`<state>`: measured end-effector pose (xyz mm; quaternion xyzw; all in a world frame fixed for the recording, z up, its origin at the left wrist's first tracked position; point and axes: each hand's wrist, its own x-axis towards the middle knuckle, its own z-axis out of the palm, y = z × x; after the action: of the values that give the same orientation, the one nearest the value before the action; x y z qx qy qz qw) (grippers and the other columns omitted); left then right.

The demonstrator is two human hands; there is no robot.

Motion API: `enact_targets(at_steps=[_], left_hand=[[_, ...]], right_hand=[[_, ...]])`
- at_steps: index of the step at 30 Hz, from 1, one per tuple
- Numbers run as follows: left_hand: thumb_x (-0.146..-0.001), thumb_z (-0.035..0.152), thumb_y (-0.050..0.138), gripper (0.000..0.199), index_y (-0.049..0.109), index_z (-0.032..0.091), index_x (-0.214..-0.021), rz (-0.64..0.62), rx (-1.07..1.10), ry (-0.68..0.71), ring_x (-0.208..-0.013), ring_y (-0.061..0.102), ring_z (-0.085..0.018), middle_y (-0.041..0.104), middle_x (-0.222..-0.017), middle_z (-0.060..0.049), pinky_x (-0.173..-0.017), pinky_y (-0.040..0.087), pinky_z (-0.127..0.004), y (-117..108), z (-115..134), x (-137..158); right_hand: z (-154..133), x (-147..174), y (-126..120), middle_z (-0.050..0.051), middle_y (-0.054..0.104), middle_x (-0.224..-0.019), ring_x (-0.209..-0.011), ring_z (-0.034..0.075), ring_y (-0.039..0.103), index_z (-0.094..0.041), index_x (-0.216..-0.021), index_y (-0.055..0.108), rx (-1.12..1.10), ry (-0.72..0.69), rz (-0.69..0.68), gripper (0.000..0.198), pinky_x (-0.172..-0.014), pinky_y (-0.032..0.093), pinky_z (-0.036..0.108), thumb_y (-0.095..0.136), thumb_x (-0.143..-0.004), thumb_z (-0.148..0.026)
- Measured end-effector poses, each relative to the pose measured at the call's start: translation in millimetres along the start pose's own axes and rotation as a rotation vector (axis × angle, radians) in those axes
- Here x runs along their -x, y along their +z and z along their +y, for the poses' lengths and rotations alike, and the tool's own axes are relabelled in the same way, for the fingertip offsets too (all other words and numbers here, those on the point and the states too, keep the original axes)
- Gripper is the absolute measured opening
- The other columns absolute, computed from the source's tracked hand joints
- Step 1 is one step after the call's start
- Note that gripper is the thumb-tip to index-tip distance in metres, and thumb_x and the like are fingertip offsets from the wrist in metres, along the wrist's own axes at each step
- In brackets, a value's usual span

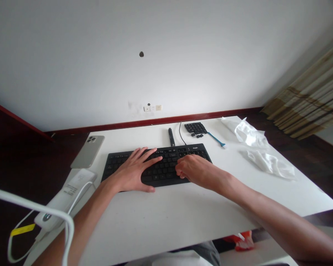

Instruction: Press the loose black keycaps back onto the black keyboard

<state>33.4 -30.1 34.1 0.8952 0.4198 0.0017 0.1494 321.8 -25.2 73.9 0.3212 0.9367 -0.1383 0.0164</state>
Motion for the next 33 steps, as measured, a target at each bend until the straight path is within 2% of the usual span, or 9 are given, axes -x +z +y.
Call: enact_targets(at_steps=[7,11,14,21,33], left_hand=[[-0.075,0.073,0.074,0.106,0.025,0.043,-0.163,0.004,0.005,0.012,-0.16,0.009,-0.039,0.009,-0.176,0.002,-0.13,0.009,-0.058,-1,0,0],[-0.075,0.072,0.074,0.106,0.023,0.044,-0.164,0.002,0.008,0.005,-0.16,0.009,-0.039,0.006,-0.176,0.003,-0.13,0.011,-0.058,-1,0,0],[-0.076,0.072,0.074,0.107,0.022,0.044,-0.164,-0.001,0.01,0.009,-0.16,0.009,-0.039,0.005,-0.176,0.003,-0.13,0.012,-0.058,-1,0,0],[-0.076,0.072,0.074,0.107,0.023,0.042,-0.164,-0.009,0.015,0.006,-0.16,0.007,-0.039,0.004,-0.176,0.004,-0.13,0.009,-0.056,-1,0,-1],[-0.076,0.071,0.074,0.106,0.023,0.043,-0.164,-0.006,0.036,0.005,-0.16,0.006,-0.039,0.002,-0.176,0.005,-0.131,0.008,-0.055,1,-1,0]], right_hand=[[5,-2,-8,0.003,0.077,-0.087,-0.075,0.016,0.07,-0.017,-0.088,0.079,-0.115,0.018,-0.042,0.024,-0.066,0.049,0.026,0.064,-0.085,0.002],[23,0,-9,0.003,0.077,-0.09,-0.081,0.016,0.071,-0.019,-0.092,0.081,-0.354,0.006,-0.062,0.01,-0.072,0.052,0.024,0.073,-0.088,-0.014],[35,4,-5,0.004,0.075,-0.094,-0.081,0.015,0.07,-0.019,-0.096,0.081,-0.499,-0.036,-0.033,0.011,-0.073,0.054,0.024,0.073,-0.09,-0.023],[36,6,-2,0.005,0.074,-0.095,-0.082,0.016,0.068,-0.019,-0.098,0.08,-0.498,-0.094,-0.005,0.015,-0.077,0.054,0.027,0.067,-0.09,-0.02],[43,6,-4,0.005,0.076,-0.101,-0.086,0.018,0.07,-0.021,-0.101,0.08,-0.589,-0.007,-0.059,0.019,-0.08,0.058,0.029,0.068,-0.092,-0.033]])
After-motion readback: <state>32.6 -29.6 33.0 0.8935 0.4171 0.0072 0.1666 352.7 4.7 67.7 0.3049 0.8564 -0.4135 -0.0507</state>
